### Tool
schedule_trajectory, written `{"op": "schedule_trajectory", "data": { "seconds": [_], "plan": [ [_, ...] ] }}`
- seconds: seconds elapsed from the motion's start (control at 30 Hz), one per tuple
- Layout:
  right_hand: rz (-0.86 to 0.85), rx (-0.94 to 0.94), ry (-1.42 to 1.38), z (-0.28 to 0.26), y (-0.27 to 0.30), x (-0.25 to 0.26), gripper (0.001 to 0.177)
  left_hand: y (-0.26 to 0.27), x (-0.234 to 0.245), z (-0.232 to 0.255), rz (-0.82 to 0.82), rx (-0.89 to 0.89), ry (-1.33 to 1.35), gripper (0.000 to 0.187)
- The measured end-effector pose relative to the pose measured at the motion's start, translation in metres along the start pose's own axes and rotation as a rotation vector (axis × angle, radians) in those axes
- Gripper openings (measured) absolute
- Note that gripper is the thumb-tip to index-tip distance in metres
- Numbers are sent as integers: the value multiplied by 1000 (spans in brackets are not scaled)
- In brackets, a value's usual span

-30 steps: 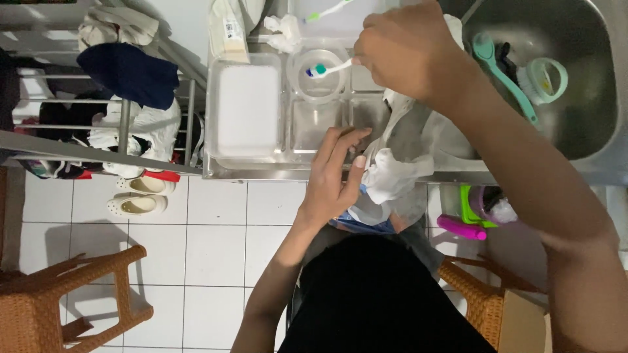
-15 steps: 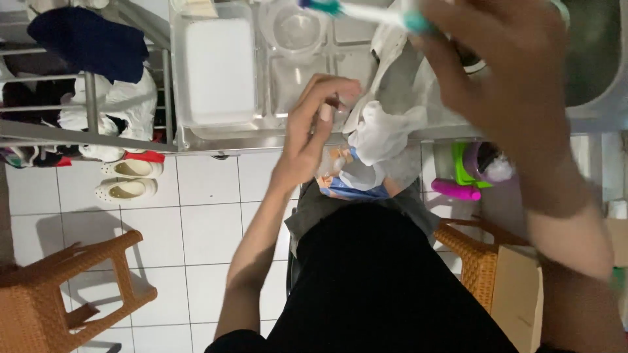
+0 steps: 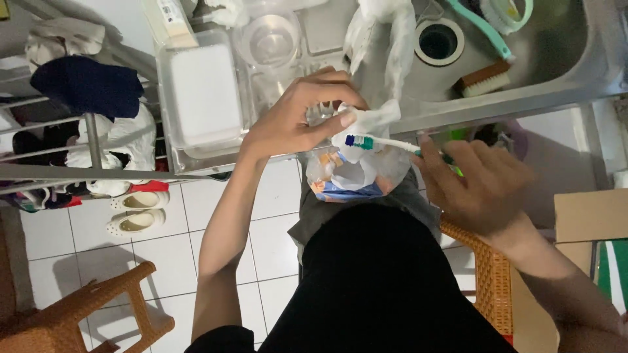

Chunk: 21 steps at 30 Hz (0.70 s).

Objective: Covering a white shoe with tissue paper using a toothbrush and liquid to prevent yellowing during drying.

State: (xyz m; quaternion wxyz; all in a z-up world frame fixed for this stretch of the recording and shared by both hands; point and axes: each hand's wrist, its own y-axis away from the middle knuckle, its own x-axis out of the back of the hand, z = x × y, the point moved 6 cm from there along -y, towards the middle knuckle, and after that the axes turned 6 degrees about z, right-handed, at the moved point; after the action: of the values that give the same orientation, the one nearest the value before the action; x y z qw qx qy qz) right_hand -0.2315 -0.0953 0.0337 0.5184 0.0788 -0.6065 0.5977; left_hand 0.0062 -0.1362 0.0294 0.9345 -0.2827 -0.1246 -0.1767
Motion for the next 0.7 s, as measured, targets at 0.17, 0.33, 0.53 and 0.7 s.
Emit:
{"op": "schedule_trajectory", "data": {
  "seconds": [0.17,0.33,0.53,0.7],
  "plan": [
    [-99,39,-21,1,-20,11,20,-7,3,7,-95,56,-29,30],
    [-101,54,-26,6,-17,-5,23,-12,4,-11,-215,55,2,40],
    [41,-6,-120,13,-11,-16,13,-27,9,-17,-262,99,-4,26],
    [17,156,-104,2,-4,-22,26,-27,10,-20,-279,141,21,32]
  ]
}}
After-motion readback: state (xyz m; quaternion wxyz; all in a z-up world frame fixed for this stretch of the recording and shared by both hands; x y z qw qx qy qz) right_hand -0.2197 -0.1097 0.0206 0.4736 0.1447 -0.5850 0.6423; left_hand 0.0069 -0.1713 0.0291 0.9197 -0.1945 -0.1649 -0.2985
